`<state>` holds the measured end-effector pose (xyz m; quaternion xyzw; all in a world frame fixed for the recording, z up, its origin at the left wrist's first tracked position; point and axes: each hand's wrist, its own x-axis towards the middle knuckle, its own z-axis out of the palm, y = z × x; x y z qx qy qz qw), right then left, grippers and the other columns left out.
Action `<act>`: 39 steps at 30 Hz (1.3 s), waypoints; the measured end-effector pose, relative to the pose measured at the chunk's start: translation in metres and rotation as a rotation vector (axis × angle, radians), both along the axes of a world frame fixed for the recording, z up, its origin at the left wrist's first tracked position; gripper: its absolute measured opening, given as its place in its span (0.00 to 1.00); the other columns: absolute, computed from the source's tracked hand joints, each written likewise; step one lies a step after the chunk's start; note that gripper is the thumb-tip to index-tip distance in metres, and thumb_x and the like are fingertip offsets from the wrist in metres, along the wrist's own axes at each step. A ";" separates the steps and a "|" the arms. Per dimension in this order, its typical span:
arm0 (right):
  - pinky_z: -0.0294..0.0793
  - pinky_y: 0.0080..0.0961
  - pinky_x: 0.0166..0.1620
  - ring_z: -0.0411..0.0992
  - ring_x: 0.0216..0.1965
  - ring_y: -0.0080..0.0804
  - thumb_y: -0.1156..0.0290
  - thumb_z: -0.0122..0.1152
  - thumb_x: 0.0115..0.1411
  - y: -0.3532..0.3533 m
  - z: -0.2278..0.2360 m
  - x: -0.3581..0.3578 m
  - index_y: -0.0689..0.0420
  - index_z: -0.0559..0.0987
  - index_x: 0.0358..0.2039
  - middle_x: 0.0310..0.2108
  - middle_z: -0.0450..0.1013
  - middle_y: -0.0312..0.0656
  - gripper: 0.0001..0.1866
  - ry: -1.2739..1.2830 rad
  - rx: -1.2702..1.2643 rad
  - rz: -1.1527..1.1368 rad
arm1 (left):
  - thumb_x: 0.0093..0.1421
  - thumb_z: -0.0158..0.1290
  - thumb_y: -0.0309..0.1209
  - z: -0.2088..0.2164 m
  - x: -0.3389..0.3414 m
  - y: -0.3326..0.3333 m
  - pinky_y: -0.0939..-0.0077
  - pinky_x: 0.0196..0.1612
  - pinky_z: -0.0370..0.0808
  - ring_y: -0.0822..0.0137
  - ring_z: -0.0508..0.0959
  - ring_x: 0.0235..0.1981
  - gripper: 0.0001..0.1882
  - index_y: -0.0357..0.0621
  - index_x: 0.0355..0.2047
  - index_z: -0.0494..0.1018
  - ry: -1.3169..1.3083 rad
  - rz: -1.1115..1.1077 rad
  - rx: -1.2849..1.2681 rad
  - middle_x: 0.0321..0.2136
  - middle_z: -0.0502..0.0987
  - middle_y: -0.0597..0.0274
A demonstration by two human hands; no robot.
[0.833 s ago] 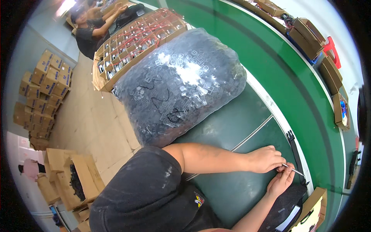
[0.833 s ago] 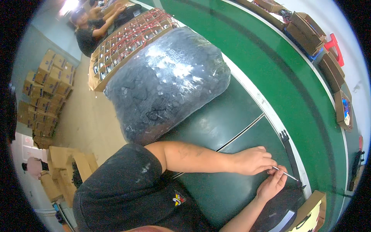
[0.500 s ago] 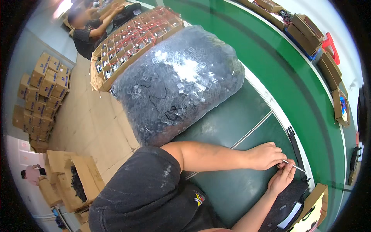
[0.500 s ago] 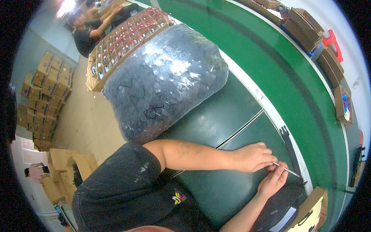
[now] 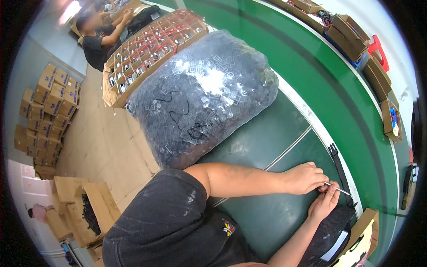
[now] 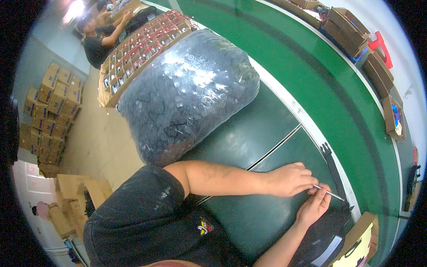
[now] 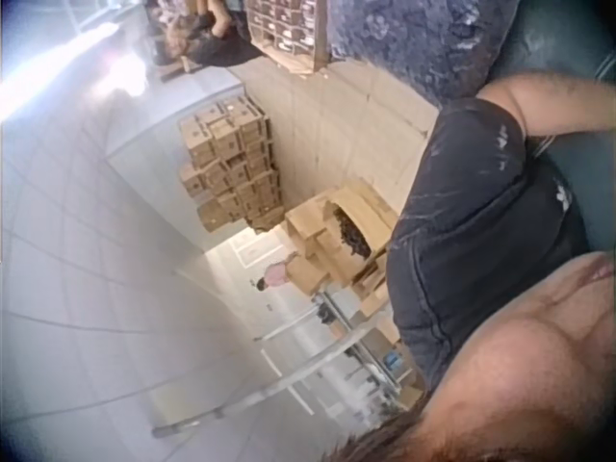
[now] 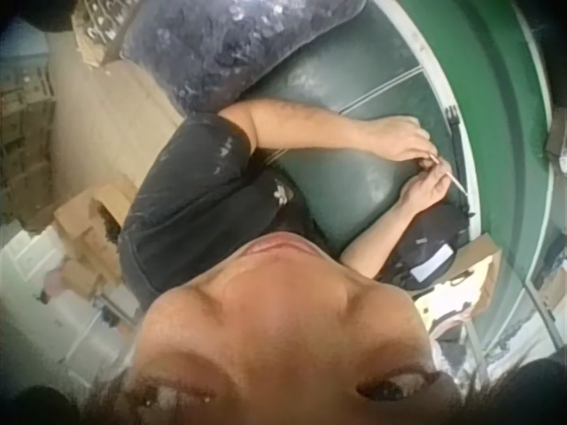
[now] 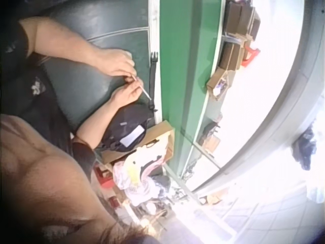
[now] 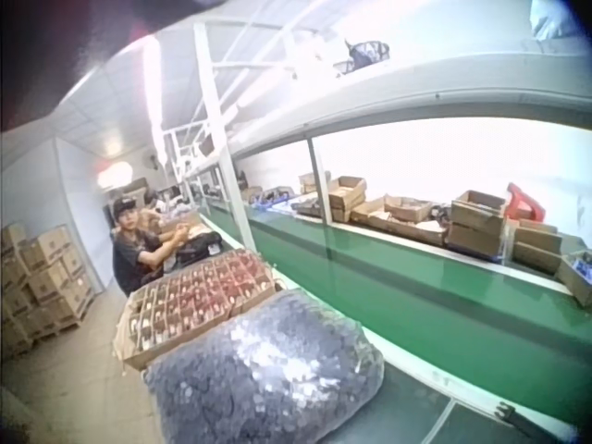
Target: Assembling and inspecting small black bags using metal tools on a workshop table.
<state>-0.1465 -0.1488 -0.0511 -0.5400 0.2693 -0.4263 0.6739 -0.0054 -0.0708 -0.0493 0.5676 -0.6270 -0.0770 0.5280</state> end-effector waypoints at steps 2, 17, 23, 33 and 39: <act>0.63 0.19 0.35 0.63 0.30 0.20 0.67 0.49 0.69 0.000 -0.001 -0.001 0.62 0.72 0.38 0.27 0.67 0.35 0.10 -0.003 -0.003 0.001 | 0.58 0.51 0.31 0.001 0.000 0.000 0.63 0.38 0.67 0.56 0.74 0.30 0.09 0.44 0.39 0.74 0.000 -0.022 0.014 0.26 0.73 0.58; 0.63 0.19 0.35 0.63 0.29 0.20 0.66 0.49 0.69 -0.001 -0.001 0.000 0.62 0.72 0.38 0.27 0.67 0.35 0.11 -0.008 -0.023 0.009 | 0.58 0.51 0.31 0.000 0.000 0.000 0.64 0.37 0.67 0.56 0.73 0.28 0.09 0.44 0.39 0.74 0.014 -0.016 0.005 0.26 0.73 0.58; 0.64 0.19 0.36 0.63 0.30 0.20 0.67 0.49 0.69 -0.001 -0.001 -0.001 0.62 0.72 0.38 0.27 0.67 0.36 0.11 0.000 0.000 0.009 | 0.59 0.51 0.31 0.001 0.000 0.000 0.64 0.38 0.67 0.56 0.73 0.28 0.09 0.44 0.39 0.74 -0.006 -0.009 0.024 0.26 0.73 0.58; 0.64 0.19 0.36 0.63 0.30 0.21 0.66 0.49 0.69 -0.001 -0.002 -0.001 0.63 0.72 0.39 0.27 0.67 0.36 0.11 -0.014 0.010 0.003 | 0.60 0.50 0.31 0.001 0.001 0.001 0.64 0.39 0.68 0.55 0.73 0.30 0.10 0.44 0.40 0.74 0.031 -0.031 0.005 0.26 0.73 0.58; 0.63 0.19 0.36 0.63 0.30 0.20 0.67 0.49 0.69 0.000 0.000 0.000 0.62 0.72 0.38 0.27 0.67 0.35 0.11 -0.011 0.000 0.001 | 0.59 0.50 0.31 0.001 0.000 0.001 0.64 0.39 0.67 0.55 0.73 0.29 0.10 0.44 0.40 0.74 0.004 -0.016 0.013 0.26 0.73 0.58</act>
